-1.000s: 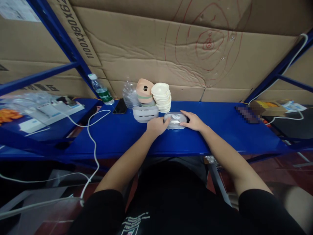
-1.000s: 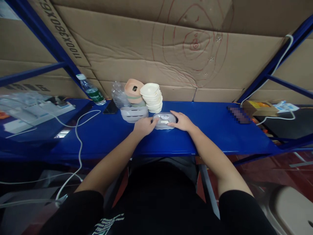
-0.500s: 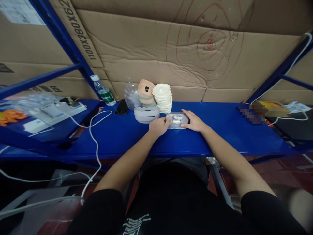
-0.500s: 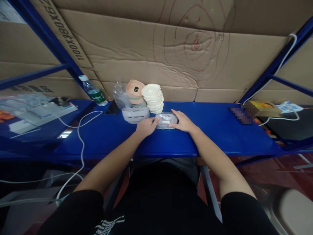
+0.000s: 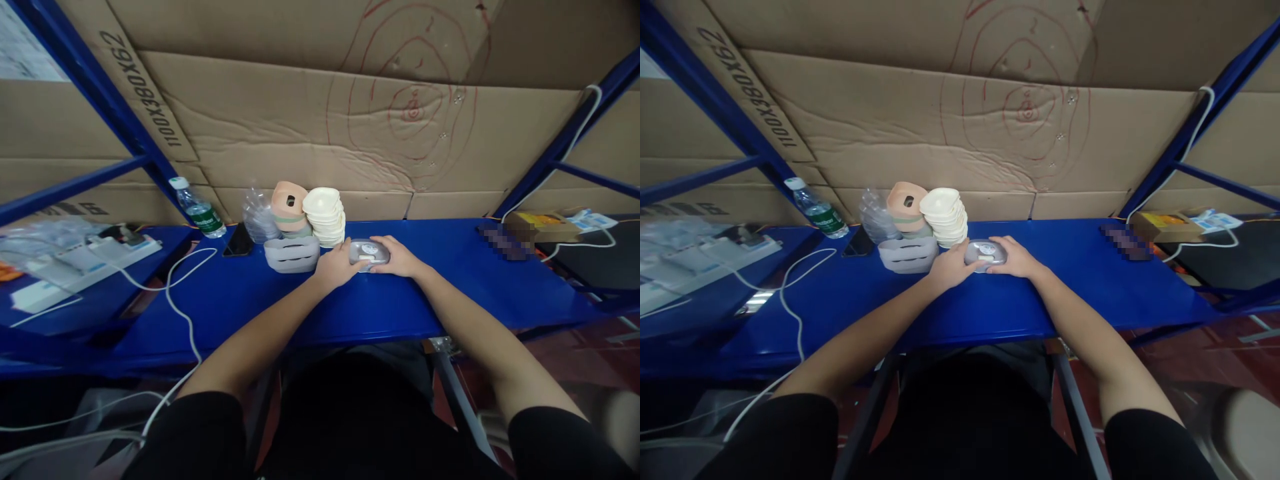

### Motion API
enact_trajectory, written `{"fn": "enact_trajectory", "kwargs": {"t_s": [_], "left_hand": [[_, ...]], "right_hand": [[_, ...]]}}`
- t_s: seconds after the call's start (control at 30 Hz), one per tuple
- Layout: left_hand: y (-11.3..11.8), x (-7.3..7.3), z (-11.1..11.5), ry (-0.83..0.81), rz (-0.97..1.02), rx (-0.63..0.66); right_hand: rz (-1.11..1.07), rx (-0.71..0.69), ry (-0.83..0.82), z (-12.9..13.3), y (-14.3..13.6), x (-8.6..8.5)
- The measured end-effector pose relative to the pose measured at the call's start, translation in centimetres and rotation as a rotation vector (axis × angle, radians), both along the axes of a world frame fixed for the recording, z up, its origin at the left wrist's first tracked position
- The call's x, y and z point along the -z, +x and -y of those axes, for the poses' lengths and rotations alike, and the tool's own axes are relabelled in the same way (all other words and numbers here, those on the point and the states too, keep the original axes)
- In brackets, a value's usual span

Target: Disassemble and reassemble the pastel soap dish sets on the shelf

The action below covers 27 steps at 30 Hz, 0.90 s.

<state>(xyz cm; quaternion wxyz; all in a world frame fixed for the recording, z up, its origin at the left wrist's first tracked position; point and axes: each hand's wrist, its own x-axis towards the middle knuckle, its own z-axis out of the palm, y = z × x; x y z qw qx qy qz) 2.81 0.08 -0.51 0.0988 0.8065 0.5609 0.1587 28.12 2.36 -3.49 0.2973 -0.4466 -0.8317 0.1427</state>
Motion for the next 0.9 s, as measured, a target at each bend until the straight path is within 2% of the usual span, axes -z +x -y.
{"fn": "enact_trajectory", "kwargs": {"t_s": [0.13, 0.3, 0.6, 0.73, 0.9], "left_hand": [[-0.1, 0.9, -0.3, -0.027, 0.023, 0.066], [-0.4, 1.2, -0.6, -0.012, 0.032, 0.096], [-0.7, 1.0, -0.9, -0.046, 0.04, 0.125], [-0.6, 0.9, -0.7, -0.047, 0.015, 0.089], [-0.4, 0.6, -0.6, -0.051, -0.039, 0.029]], "right_hand": [[0.073, -0.024, -0.019, -1.2, 0.4, -0.5], [0.142, -0.057, -0.02, -2.4, 0.7, -0.9], [0.073, -0.114, 0.002, -2.1, 0.8, -0.5], [0.003, -0.165, 0.086, -1.8, 0.6, -0.6], [-0.016, -0.101, 0.074, -1.6, 0.6, -0.8]]}}
